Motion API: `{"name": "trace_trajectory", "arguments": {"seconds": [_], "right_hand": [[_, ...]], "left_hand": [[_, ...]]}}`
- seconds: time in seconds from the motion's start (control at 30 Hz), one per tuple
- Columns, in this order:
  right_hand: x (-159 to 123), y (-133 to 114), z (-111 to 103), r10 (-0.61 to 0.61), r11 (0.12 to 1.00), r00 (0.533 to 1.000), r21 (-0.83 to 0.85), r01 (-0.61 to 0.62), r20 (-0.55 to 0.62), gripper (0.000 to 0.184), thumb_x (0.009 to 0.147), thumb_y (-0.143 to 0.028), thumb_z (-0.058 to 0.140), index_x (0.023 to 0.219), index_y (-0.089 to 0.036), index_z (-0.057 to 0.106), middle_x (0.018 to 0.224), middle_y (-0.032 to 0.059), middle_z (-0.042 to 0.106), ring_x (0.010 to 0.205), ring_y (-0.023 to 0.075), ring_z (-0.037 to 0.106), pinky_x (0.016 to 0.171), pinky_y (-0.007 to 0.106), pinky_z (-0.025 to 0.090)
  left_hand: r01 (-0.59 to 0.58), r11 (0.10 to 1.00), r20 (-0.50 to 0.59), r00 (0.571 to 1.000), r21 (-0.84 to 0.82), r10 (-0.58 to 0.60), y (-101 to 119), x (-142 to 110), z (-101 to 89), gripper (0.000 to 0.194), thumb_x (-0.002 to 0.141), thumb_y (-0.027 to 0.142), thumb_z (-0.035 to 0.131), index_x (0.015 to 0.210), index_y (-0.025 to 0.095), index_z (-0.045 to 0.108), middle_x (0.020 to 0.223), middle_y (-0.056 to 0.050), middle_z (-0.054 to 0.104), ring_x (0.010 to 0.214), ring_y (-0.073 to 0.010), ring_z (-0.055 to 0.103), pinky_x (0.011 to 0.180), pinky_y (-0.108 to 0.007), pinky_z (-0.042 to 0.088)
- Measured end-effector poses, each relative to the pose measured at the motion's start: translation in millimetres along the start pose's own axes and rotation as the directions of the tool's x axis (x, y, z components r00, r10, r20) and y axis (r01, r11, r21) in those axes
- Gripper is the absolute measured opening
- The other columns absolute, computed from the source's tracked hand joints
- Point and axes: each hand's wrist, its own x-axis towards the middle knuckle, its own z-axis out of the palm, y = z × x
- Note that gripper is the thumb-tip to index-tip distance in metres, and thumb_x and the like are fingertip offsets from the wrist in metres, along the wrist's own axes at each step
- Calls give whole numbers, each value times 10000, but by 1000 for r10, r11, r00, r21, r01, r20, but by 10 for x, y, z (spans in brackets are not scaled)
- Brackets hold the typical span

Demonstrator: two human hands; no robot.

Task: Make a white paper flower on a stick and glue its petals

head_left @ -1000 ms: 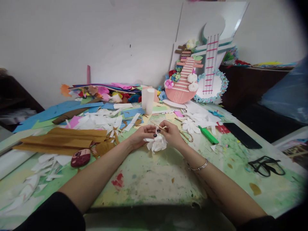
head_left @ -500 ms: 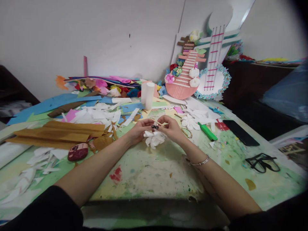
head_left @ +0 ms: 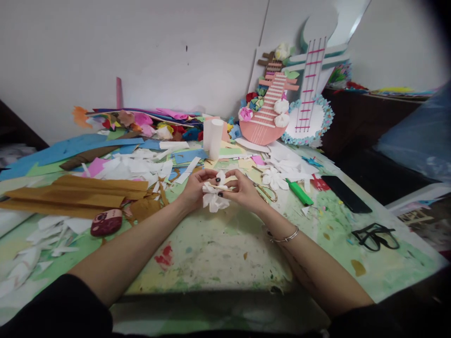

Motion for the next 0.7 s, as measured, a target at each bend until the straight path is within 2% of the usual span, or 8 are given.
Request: {"name": "trace_trajectory", "arguments": {"seconds": [0.07,0.17,0.3,0.4,0.57,0.7], "right_hand": [[-4,-3,10,2,1000,1000,5,-2,-20,428,703,-287,689,1040,-234,431,771,-31,653,610,101,601,540,193,428],[-20,-27,17,17,999,999,36,-16,-28,422,706,-326,691,1027,-235,431,725,-47,625,563,90,568,492,173,382],[-46,-78,31,47,999,999,25,-47,-1,512,656,-320,736,1053,-242,422,739,-50,622,553,86,545,501,182,391],[-52,-93,42,36,998,999,-43,-35,7,560,626,-314,760,1066,-243,421,741,-50,620,585,97,553,532,194,401],[-46,-75,41,6,991,999,-135,-13,-51,547,645,-352,740,1081,-248,427,695,-63,598,540,91,507,507,191,339],[-68,-94,64,-53,949,992,-315,16,-110,514,654,-293,705,1090,-248,437,754,-42,641,532,90,485,518,200,296]], "left_hand": [[6,1000,16,1000,-3,-5,5,-9,1,328,529,210,831,797,128,661,719,-16,683,569,-127,601,539,-238,456],[45,999,100,994,11,-46,16,-10,-16,397,493,165,820,855,124,663,742,-16,684,582,-121,604,549,-225,460],[37,999,170,984,39,-43,29,0,-48,484,474,119,824,929,133,659,793,-21,683,631,-118,617,585,-214,473],[11,999,197,980,53,-21,34,0,-58,461,531,129,811,964,152,656,816,-12,669,647,-106,614,603,-205,474],[-10,996,208,978,85,-8,62,-14,-48,449,551,110,769,981,161,650,748,11,641,591,-90,575,546,-185,431],[-26,990,202,979,140,-3,77,-12,-54,442,568,136,769,991,166,647,781,5,650,617,-101,586,559,-192,430]]}}
